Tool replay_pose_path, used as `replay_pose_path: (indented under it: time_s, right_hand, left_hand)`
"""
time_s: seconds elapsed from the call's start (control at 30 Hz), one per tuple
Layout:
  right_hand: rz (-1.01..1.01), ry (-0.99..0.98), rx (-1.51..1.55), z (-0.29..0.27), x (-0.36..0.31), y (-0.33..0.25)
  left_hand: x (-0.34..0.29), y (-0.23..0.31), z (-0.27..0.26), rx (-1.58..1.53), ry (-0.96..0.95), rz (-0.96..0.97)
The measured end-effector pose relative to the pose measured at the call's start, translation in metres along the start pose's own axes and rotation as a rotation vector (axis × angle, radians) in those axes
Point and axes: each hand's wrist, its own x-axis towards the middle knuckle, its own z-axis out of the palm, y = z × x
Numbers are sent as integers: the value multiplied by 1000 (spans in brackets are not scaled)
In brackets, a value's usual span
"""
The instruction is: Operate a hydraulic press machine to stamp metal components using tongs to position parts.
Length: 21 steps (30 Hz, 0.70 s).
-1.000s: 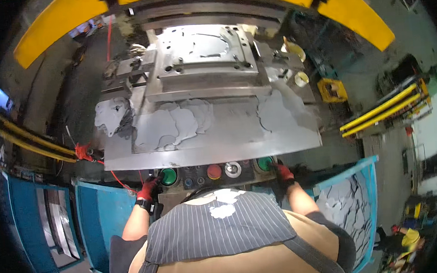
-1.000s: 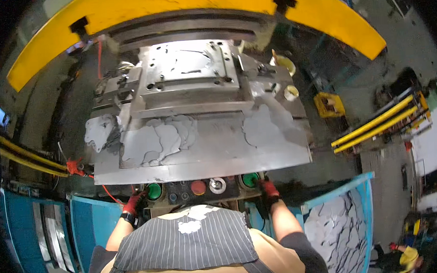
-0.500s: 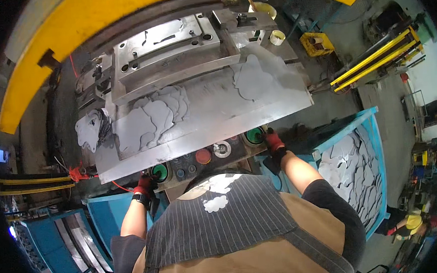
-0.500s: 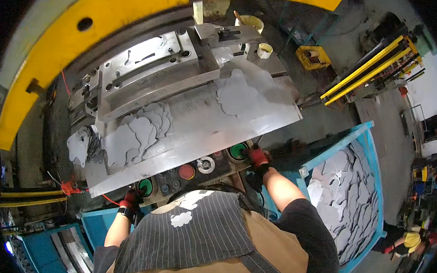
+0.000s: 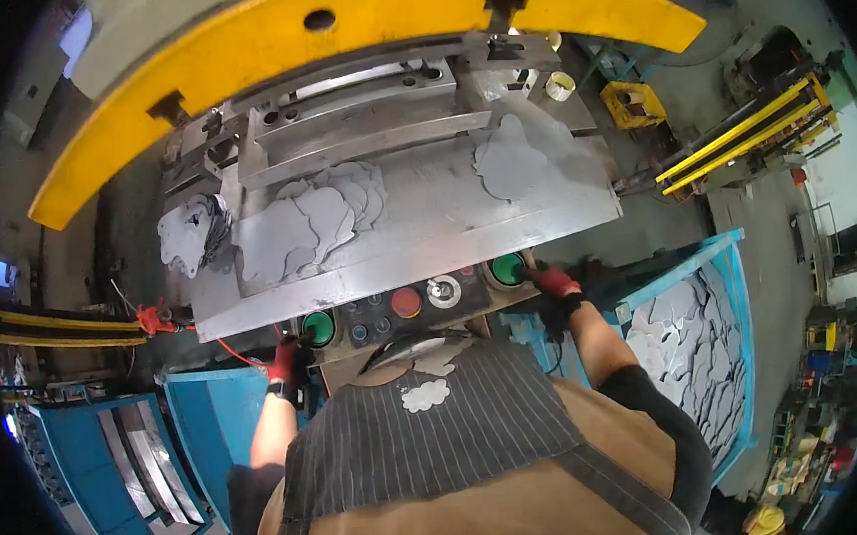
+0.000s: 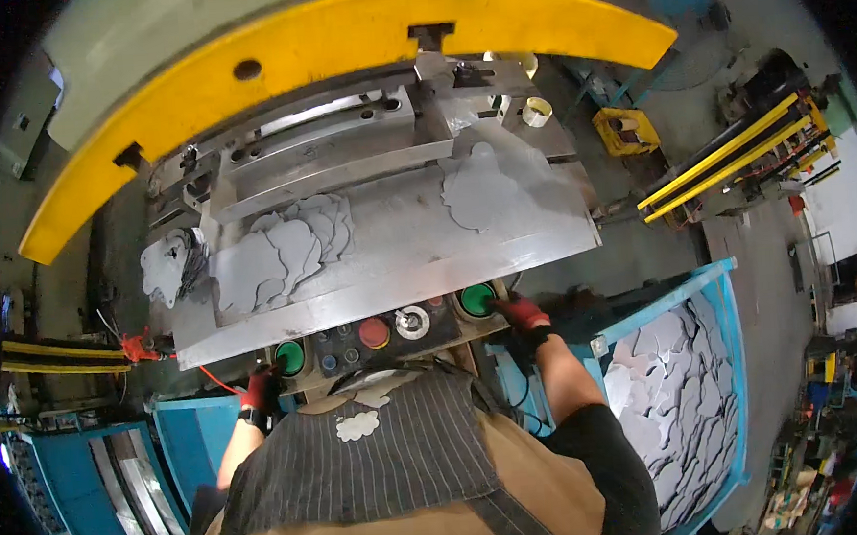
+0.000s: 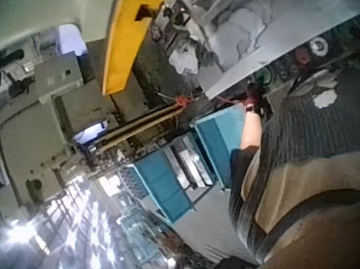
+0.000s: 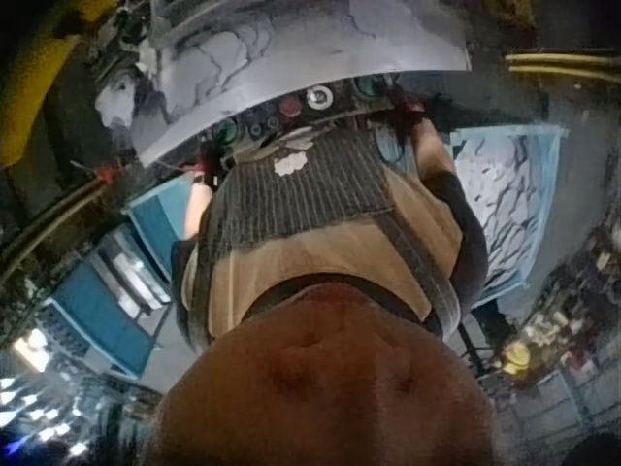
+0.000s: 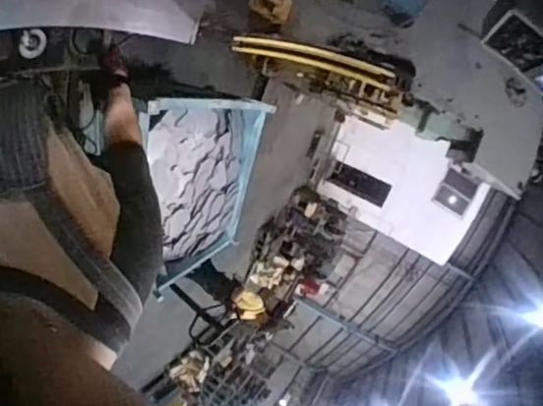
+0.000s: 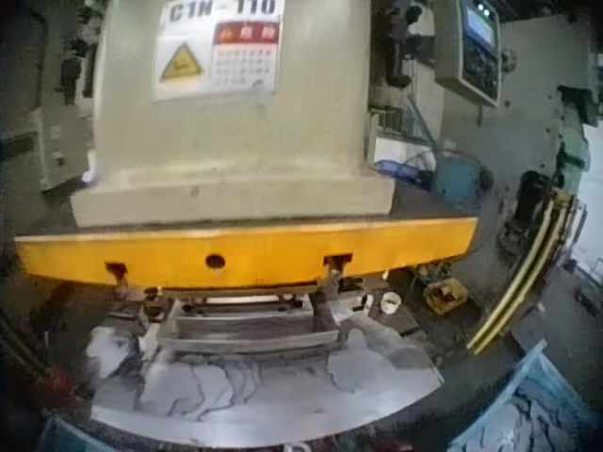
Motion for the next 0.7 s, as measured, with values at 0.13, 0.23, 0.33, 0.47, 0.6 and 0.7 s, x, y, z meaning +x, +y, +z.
replay_pose_path:
  time_s: [0.13,0.23,0.33,0.47,0.6,0.7]
  right_hand:
    - [-205,363,-313,-35,-38,-54]
    - [-833,686,-535,-28,-28,-115]
    - [-684,702,-908,-10,12,-169]
    - [-398,316,-1020,-7,50,-192]
    - [-511,333,-1178,-10,54,-186]
    - [-611,238,-1202,-15,44,-202]
  left_hand:
    - [-53,-46,-11,-897,191,-197]
    - [-85,-33,-26,-1340,415,-282]
    - [-109,-18,-54,-1335,661,-213]
    - [-143,51,-67,-1158,933,-146]
    - [-160,142,-63,-921,973,36]
    - [-158,149,-59,-911,811,56]
